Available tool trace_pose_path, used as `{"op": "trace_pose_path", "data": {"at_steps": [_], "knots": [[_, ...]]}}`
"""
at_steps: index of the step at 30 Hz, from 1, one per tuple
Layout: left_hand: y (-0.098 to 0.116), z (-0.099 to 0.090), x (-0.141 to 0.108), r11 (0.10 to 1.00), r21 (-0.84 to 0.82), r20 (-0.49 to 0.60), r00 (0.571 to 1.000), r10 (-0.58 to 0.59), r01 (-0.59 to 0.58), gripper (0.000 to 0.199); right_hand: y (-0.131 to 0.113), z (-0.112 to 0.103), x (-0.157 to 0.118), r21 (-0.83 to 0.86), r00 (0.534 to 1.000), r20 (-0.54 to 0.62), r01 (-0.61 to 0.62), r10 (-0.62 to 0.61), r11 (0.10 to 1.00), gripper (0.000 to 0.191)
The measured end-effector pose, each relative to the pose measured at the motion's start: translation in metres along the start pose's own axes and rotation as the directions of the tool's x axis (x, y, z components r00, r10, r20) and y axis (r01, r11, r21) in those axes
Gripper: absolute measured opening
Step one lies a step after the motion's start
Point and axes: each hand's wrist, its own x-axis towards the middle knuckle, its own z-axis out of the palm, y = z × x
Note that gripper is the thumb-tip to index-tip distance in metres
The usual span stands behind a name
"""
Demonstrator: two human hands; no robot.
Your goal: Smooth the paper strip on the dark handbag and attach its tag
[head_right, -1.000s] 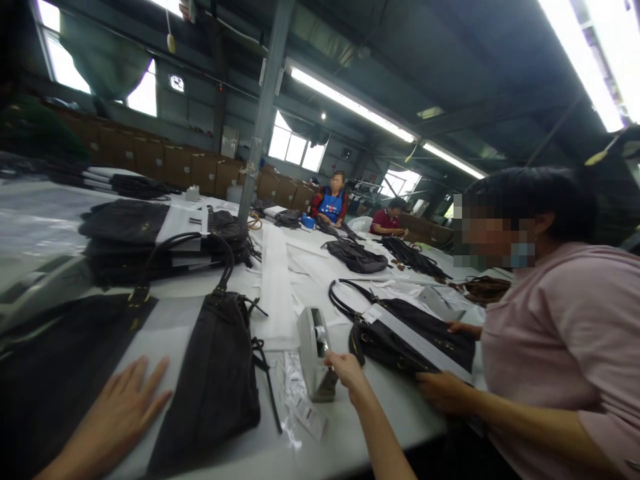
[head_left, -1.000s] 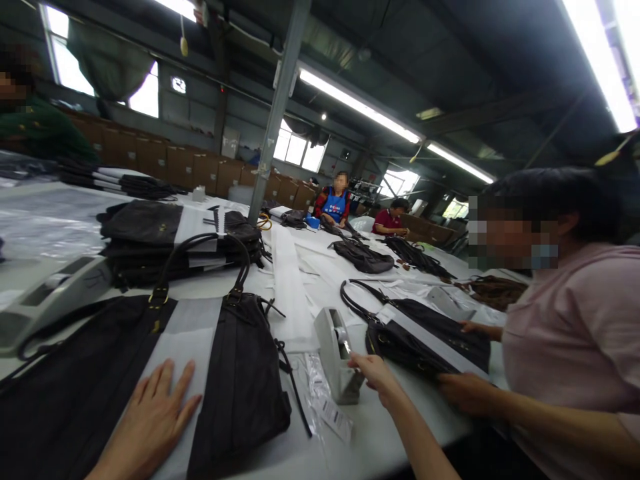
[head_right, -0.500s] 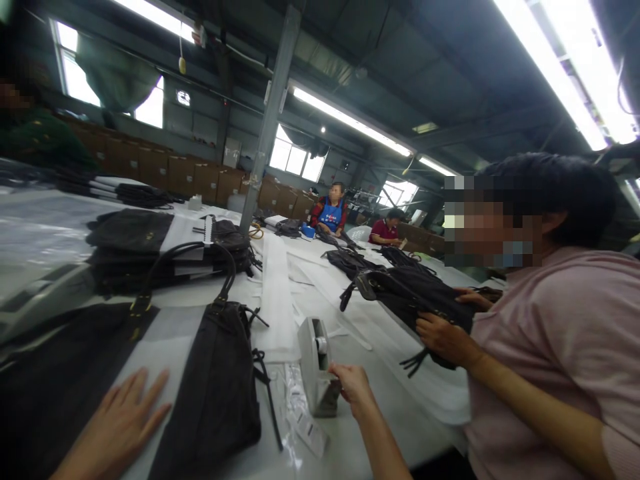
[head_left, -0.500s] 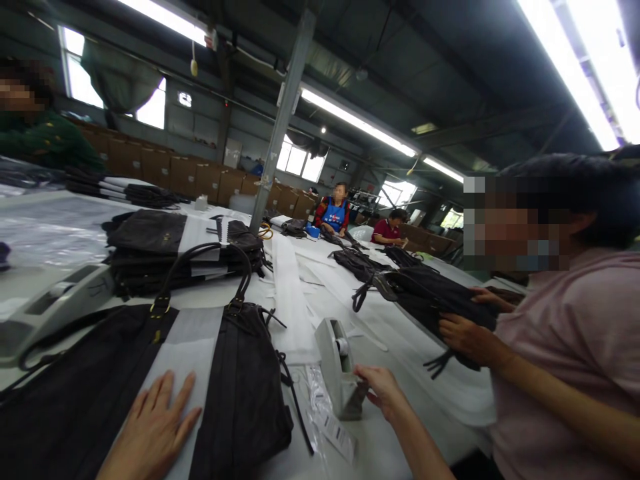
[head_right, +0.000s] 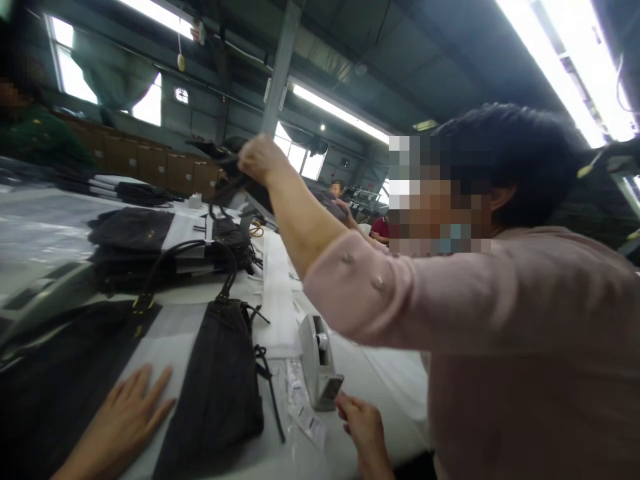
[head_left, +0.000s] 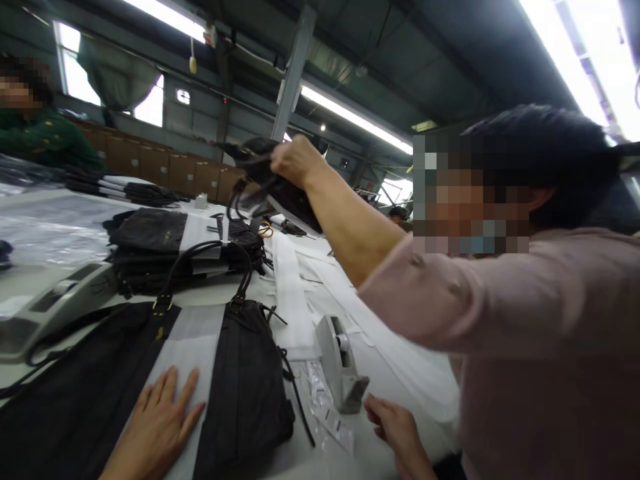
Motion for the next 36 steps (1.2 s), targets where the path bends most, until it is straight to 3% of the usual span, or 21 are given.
{"op": "trace_pose_path", "data": {"at_steps": [3,6,11,18,22,25,27,31,36], "knots": [[0.0,0.001,0.0,1.0,0.02,0.0,1.0,0.009,-0.009,0.056,0.015,0.008,0.0,0.122,0.996,0.08,-0.043,0.033,0.992,0.044],[0.001,-0.002,0.001,1.0,0.02,-0.002,1.0,-0.009,0.009,0.055,0.026,0.015,0.003,0.131,0.997,0.063,0.028,-0.037,0.991,0.051],[0.003,-0.012,0.002,0.999,0.025,0.045,0.999,-0.029,0.028,0.057,0.038,0.021,0.011,-0.017,0.98,0.015,0.198,-0.198,0.98,0.057],[0.002,-0.012,0.001,1.0,0.026,0.021,1.0,-0.007,0.007,0.055,0.044,0.022,0.02,-0.179,0.972,0.013,0.233,-0.234,0.956,0.049],[0.0,-0.006,0.001,1.0,-0.007,-0.013,1.0,-0.004,0.004,0.057,0.053,0.013,0.011,-0.303,0.978,0.021,0.205,-0.209,0.931,0.045],[0.0,-0.006,0.001,0.999,-0.031,-0.028,0.999,-0.021,0.02,0.058,0.043,0.006,-0.009,-0.41,0.955,0.067,0.292,-0.291,0.864,0.044],[0.0,-0.009,0.001,0.999,-0.045,-0.036,0.999,-0.028,0.026,0.058,0.024,0.003,-0.028,-0.435,0.903,0.181,0.43,-0.391,0.791,0.046],[0.002,-0.015,0.002,0.997,-0.076,-0.035,0.999,-0.029,0.026,0.058,-0.033,0.011,-0.062,-0.322,0.699,0.466,0.705,-0.543,0.631,0.041],[0.004,-0.02,0.003,0.989,-0.136,-0.035,0.997,-0.062,0.057,0.057,-0.092,0.044,-0.085,-0.217,0.45,0.719,0.87,-0.53,0.444,0.035]]}}
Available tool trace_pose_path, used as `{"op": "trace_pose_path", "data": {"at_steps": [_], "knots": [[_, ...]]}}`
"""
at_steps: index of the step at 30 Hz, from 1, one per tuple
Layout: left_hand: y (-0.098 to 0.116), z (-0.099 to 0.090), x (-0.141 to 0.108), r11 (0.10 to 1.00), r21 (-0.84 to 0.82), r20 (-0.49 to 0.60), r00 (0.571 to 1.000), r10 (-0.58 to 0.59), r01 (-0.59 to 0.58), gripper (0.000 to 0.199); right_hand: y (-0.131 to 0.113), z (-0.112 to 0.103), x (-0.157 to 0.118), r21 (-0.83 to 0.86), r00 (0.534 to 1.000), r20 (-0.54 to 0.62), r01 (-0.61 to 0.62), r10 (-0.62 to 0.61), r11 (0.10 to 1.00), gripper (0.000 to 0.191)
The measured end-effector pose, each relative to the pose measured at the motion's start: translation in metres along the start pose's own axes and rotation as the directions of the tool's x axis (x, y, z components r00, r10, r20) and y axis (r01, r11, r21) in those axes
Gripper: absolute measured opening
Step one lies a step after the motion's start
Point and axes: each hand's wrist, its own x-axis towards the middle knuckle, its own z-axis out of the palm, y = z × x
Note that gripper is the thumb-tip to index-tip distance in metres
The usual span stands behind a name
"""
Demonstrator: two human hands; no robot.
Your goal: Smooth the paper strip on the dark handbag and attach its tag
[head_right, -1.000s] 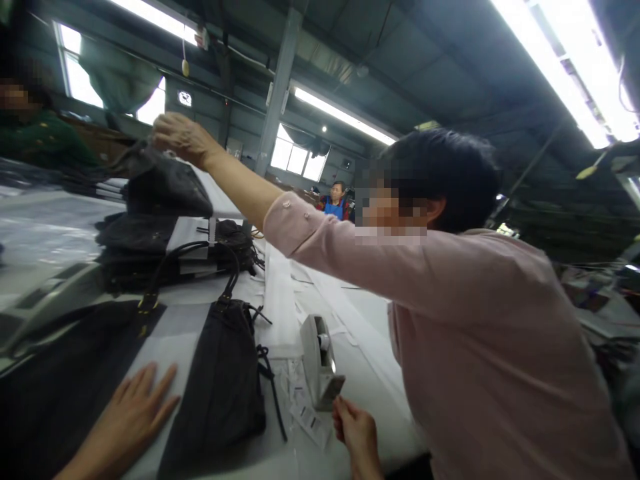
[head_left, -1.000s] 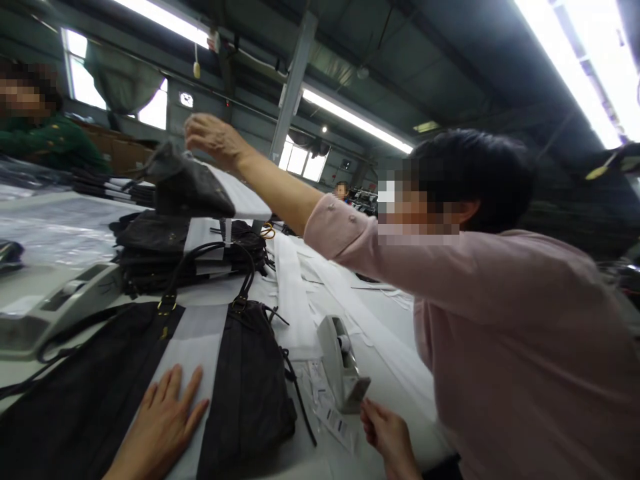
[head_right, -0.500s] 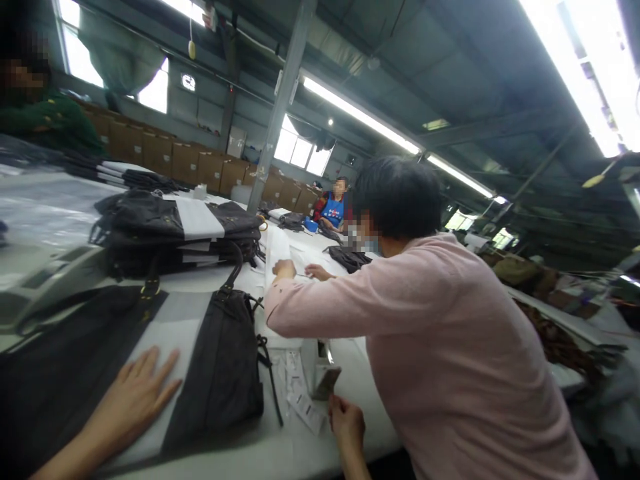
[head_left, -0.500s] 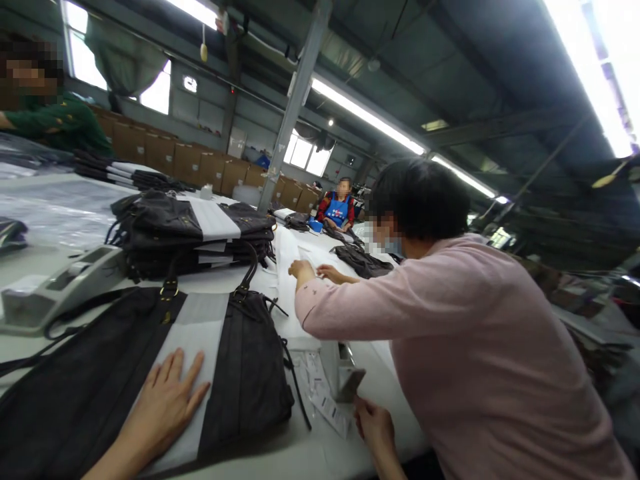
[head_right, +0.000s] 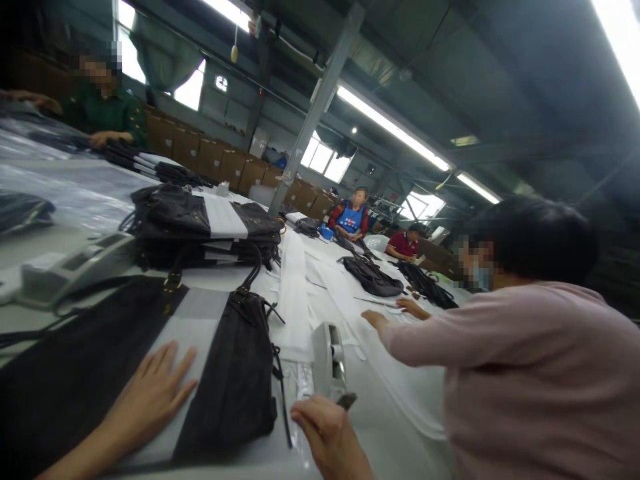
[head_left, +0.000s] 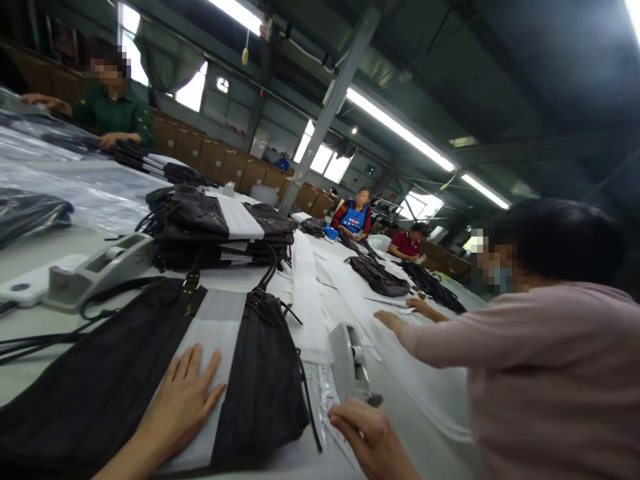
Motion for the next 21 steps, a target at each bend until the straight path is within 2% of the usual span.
{"op": "trace_pose_path", "data": {"at_steps": [2,5,8,11,13,15,21], "knots": [[0.001,-0.002,0.001,1.0,-0.02,0.002,1.0,-0.018,0.018,0.056,-0.017,0.001,0.024,-0.048,0.992,0.103,0.08,-0.075,0.996,0.032],[0.001,-0.004,0.004,0.998,-0.048,0.003,0.999,-0.036,0.036,0.057,-0.043,0.008,0.069,-0.097,0.95,0.252,0.215,-0.185,0.972,0.025],[0.0,-0.007,0.006,0.995,-0.081,0.016,0.998,-0.06,0.061,0.057,-0.068,0.021,0.123,-0.101,0.881,0.351,0.374,-0.319,0.922,0.017],[-0.002,-0.011,0.007,0.988,-0.133,0.041,0.997,-0.071,0.076,0.059,-0.09,0.037,0.178,-0.136,0.784,0.453,0.53,-0.424,0.837,0.015],[-0.003,-0.013,0.008,0.982,-0.17,0.054,0.996,-0.07,0.079,0.059,-0.103,0.048,0.211,-0.19,0.723,0.535,0.607,-0.437,0.771,0.016],[-0.005,-0.015,0.009,0.975,-0.205,0.068,0.995,-0.072,0.085,0.06,-0.115,0.058,0.239,-0.232,0.682,0.595,0.651,-0.425,0.722,0.014],[-0.01,-0.016,0.012,0.946,-0.304,0.136,0.988,-0.078,0.116,0.06,-0.132,0.091,0.301,-0.299,0.617,0.707,0.704,-0.346,0.644,0.016]]}}
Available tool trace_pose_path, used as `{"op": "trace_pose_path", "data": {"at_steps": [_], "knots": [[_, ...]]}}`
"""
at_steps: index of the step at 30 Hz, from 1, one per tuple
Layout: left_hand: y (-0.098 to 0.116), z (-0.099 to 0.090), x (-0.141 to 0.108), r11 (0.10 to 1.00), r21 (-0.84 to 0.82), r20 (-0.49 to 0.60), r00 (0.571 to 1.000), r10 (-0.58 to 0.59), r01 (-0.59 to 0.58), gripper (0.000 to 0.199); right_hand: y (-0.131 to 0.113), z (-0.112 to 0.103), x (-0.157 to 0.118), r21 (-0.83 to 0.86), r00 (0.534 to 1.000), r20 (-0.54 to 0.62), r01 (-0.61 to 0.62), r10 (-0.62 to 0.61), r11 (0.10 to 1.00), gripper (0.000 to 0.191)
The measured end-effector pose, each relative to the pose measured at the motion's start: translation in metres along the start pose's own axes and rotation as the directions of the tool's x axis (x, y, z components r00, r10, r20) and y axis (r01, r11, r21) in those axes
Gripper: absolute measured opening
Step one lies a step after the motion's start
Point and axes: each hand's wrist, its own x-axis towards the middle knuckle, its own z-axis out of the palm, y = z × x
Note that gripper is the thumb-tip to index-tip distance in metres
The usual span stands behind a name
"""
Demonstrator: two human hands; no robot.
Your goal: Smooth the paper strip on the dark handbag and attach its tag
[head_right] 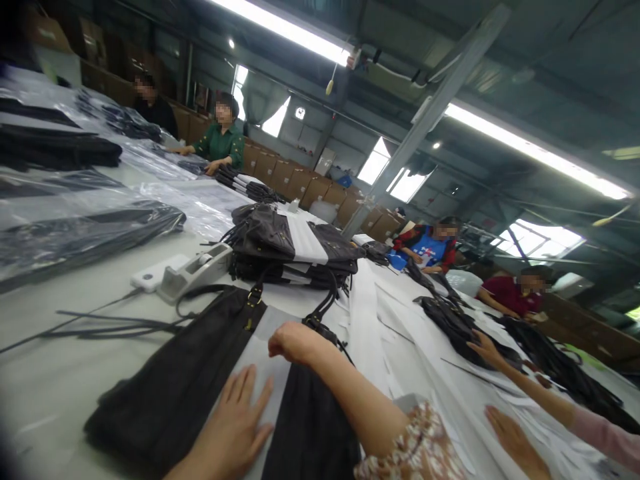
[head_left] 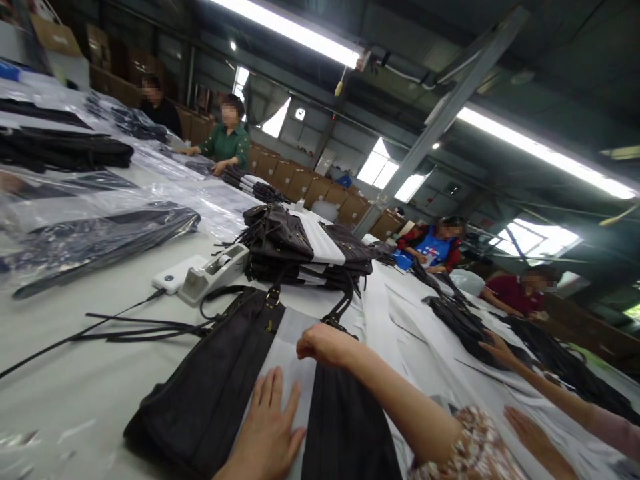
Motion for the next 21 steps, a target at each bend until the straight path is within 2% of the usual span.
{"op": "trace_pose_path", "data": {"at_steps": [4,12,16,18,21], "knots": [[-0.002,-0.003,0.003,0.997,-0.079,0.035,0.999,-0.005,0.008,0.059,0.008,0.001,0.037,-0.069,0.996,0.082,-0.034,0.039,0.997,0.016],[-0.002,-0.022,0.011,0.98,-0.186,0.233,0.972,-0.031,0.076,0.063,0.002,0.018,0.091,-0.135,0.976,0.169,-0.112,0.134,0.984,0.016],[-0.002,-0.029,0.014,0.977,-0.198,0.271,0.962,-0.024,0.08,0.063,0.018,0.023,0.107,-0.115,0.969,0.092,-0.217,0.228,0.969,0.039],[-0.003,-0.029,0.016,0.979,-0.192,0.288,0.958,-0.017,0.075,0.064,0.031,0.023,0.106,-0.072,0.949,0.053,-0.307,0.311,0.949,0.048],[-0.005,-0.026,0.016,0.987,-0.156,0.282,0.96,0.001,0.044,0.064,0.046,0.022,0.091,0.016,0.897,-0.018,-0.442,0.442,0.897,0.042]]}}
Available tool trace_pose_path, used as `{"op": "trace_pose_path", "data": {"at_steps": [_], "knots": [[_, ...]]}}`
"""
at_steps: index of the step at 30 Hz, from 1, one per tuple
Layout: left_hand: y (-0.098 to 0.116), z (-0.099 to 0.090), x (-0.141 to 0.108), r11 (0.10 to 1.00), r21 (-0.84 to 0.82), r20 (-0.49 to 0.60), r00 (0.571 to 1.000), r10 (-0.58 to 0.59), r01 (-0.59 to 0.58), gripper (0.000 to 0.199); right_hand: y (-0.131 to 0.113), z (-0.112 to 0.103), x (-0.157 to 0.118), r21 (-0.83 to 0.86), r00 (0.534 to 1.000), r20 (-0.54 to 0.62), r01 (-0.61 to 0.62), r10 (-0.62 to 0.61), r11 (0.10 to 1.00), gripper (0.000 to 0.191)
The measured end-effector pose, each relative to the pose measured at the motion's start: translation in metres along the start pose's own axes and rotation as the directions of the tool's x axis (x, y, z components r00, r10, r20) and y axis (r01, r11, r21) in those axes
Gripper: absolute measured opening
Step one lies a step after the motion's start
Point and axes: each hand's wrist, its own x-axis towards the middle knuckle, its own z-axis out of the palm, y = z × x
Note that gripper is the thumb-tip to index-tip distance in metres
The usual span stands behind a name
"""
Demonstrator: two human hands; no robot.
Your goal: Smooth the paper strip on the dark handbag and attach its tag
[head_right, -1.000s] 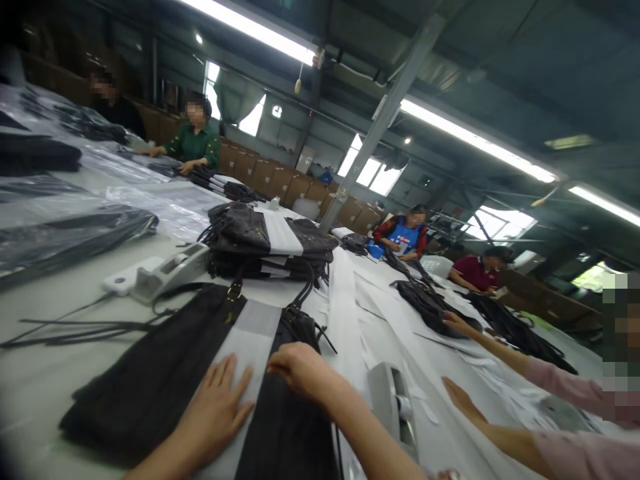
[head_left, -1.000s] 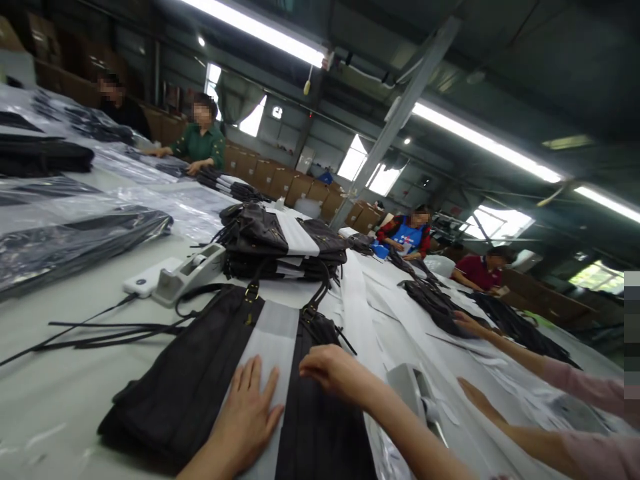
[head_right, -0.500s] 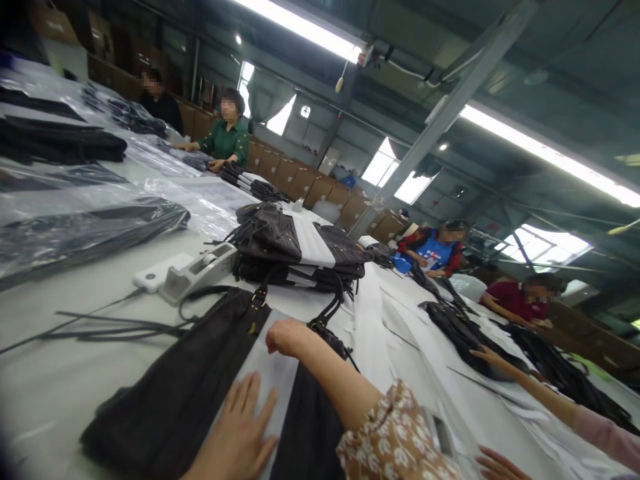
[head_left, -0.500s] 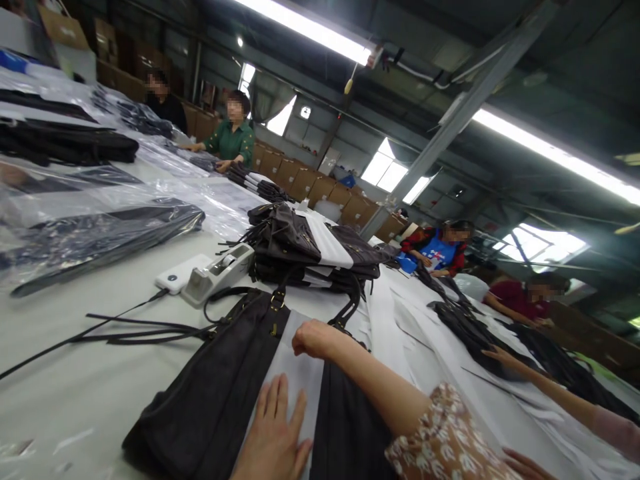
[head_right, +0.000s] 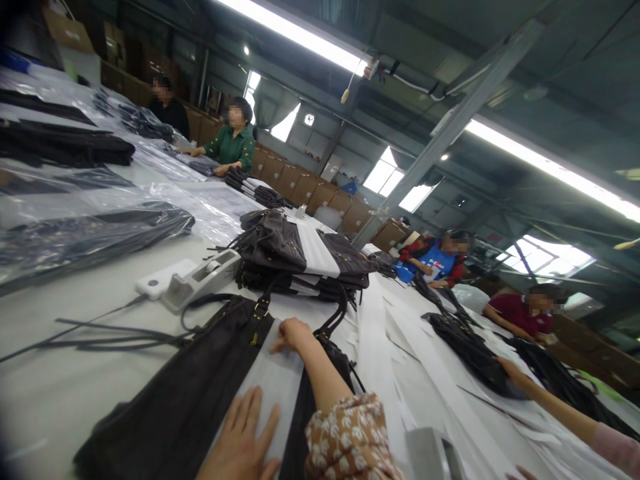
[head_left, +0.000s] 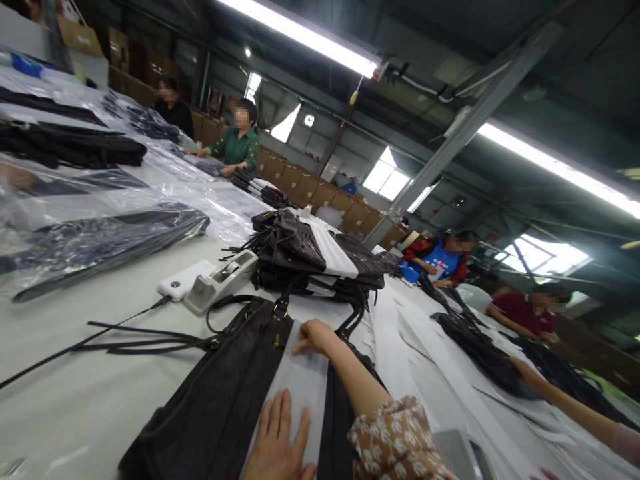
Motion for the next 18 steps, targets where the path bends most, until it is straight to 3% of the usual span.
{"op": "trace_pose_path", "data": {"at_steps": [4,8,12,15,18], "knots": [[-0.001,0.004,0.001,1.0,0.019,-0.017,1.0,0.008,-0.007,0.063,0.004,0.01,-0.031,0.099,0.987,-0.152,-0.034,0.049,0.995,0.043],[0.002,0.009,0.0,1.0,-0.008,-0.043,0.999,-0.013,0.013,0.064,-0.023,0.042,-0.066,0.222,0.986,-0.163,0.054,-0.018,0.973,0.041],[0.003,0.019,-0.003,0.998,0.056,-0.147,0.989,0.002,0.006,0.062,-0.04,0.064,-0.087,0.355,0.979,-0.201,0.043,0.031,0.934,0.052],[0.002,0.027,-0.006,0.991,0.134,-0.213,0.977,0.027,0.002,0.061,-0.024,0.062,-0.109,0.452,0.954,-0.28,0.035,0.105,0.892,0.054],[0.002,0.034,-0.009,0.974,0.225,-0.301,0.952,0.062,0.007,0.059,0.024,0.06,-0.156,0.556,0.887,-0.361,-0.041,0.287,0.83,0.051]]}}
